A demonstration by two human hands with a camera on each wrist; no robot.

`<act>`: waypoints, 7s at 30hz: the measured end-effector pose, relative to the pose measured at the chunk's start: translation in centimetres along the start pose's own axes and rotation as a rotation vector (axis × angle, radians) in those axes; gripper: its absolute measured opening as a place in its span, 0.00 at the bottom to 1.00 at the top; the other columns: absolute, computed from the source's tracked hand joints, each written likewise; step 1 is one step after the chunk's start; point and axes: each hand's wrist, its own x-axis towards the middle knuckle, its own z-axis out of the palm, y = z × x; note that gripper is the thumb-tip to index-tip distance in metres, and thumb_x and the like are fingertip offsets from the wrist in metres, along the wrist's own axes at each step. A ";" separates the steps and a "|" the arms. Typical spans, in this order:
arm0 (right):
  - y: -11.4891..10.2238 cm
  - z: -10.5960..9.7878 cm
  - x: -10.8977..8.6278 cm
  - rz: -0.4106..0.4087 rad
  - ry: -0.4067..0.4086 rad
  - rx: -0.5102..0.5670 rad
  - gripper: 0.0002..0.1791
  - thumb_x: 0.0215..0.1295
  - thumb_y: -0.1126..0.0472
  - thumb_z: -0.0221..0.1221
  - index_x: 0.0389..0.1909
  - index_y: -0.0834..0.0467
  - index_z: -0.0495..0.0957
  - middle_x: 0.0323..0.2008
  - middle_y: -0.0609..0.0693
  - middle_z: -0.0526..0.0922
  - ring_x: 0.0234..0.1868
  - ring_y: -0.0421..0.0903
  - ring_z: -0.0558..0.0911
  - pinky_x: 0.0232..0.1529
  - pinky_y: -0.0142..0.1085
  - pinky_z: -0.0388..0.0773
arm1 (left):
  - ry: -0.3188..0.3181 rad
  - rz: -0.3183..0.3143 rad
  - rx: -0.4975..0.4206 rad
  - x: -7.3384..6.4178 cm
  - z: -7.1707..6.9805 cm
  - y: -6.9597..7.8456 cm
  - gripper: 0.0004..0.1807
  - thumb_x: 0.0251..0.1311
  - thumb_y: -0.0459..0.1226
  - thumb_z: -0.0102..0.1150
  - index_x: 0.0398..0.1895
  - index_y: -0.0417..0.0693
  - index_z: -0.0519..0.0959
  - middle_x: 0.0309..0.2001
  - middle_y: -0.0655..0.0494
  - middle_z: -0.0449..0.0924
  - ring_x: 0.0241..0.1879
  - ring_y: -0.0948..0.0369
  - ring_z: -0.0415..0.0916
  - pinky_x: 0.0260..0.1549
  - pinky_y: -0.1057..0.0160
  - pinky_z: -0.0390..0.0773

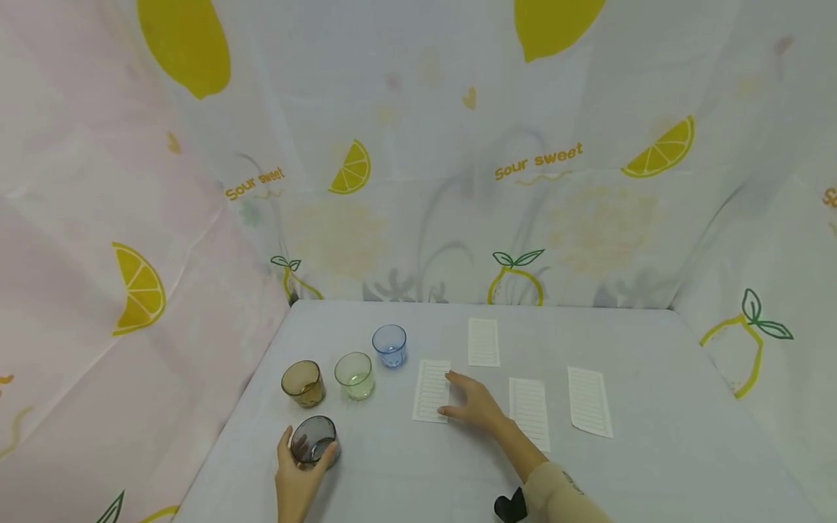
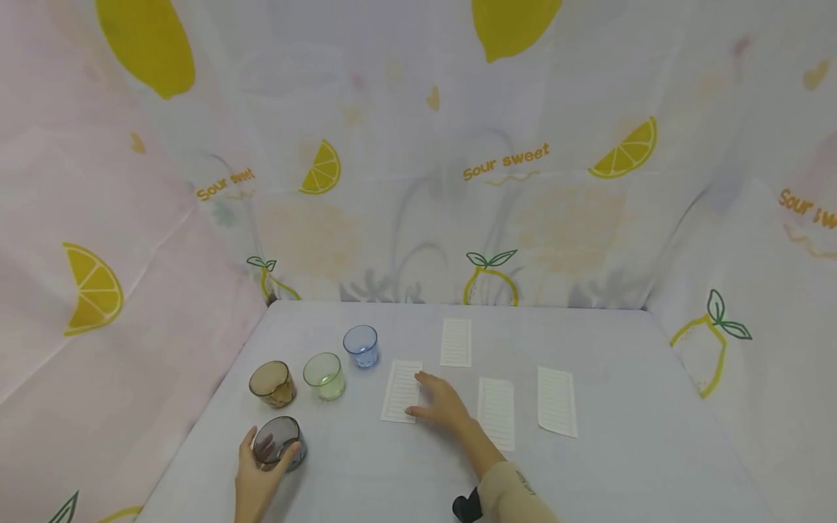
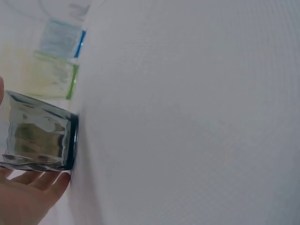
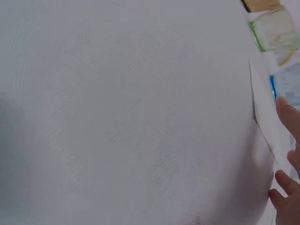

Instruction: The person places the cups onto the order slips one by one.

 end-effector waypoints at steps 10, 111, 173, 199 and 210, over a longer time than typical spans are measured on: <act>0.7 0.7 -1.0 -0.082 0.000 -0.062 0.37 0.53 0.54 0.67 0.58 0.72 0.69 0.61 0.65 0.70 0.62 0.66 0.66 0.62 0.57 0.61 | 0.020 -0.009 -0.156 -0.7 0.4 -0.8 0.46 0.42 0.32 0.74 0.64 0.30 0.58 0.55 0.28 0.70 0.56 0.37 0.69 0.49 0.81 0.68; -0.8 0.2 0.8 0.019 -0.075 -0.258 0.29 0.43 0.60 0.73 0.47 0.70 0.78 0.53 0.63 0.78 0.55 0.63 0.73 0.58 0.52 0.68 | -0.425 0.215 -0.526 0.5 11.7 9.0 0.40 0.38 0.23 0.72 0.58 0.21 0.63 0.53 0.23 0.69 0.54 0.32 0.68 0.55 0.40 0.67; -0.8 0.5 0.4 0.018 -0.022 -0.163 0.28 0.41 0.59 0.73 0.44 0.69 0.79 0.45 0.61 0.82 0.54 0.63 0.74 0.59 0.55 0.66 | -0.498 0.347 -0.391 -0.4 13.0 8.3 0.36 0.44 0.23 0.68 0.56 0.16 0.63 0.52 0.20 0.69 0.52 0.32 0.70 0.54 0.46 0.69; -0.7 0.4 0.5 -0.047 -0.007 -0.202 0.25 0.42 0.59 0.73 0.43 0.67 0.80 0.42 0.60 0.83 0.48 0.60 0.78 0.55 0.53 0.71 | -0.454 0.354 -0.305 0.2 15.4 5.2 0.38 0.46 0.27 0.68 0.60 0.21 0.62 0.56 0.26 0.69 0.57 0.37 0.69 0.56 0.50 0.69; -1.3 0.4 0.4 0.014 -0.023 -0.206 0.27 0.43 0.59 0.72 0.44 0.69 0.79 0.48 0.62 0.81 0.55 0.64 0.74 0.58 0.54 0.68 | -0.367 0.397 -0.196 0.2 15.2 4.8 0.36 0.42 0.32 0.69 0.56 0.23 0.68 0.54 0.27 0.72 0.55 0.36 0.70 0.55 0.45 0.69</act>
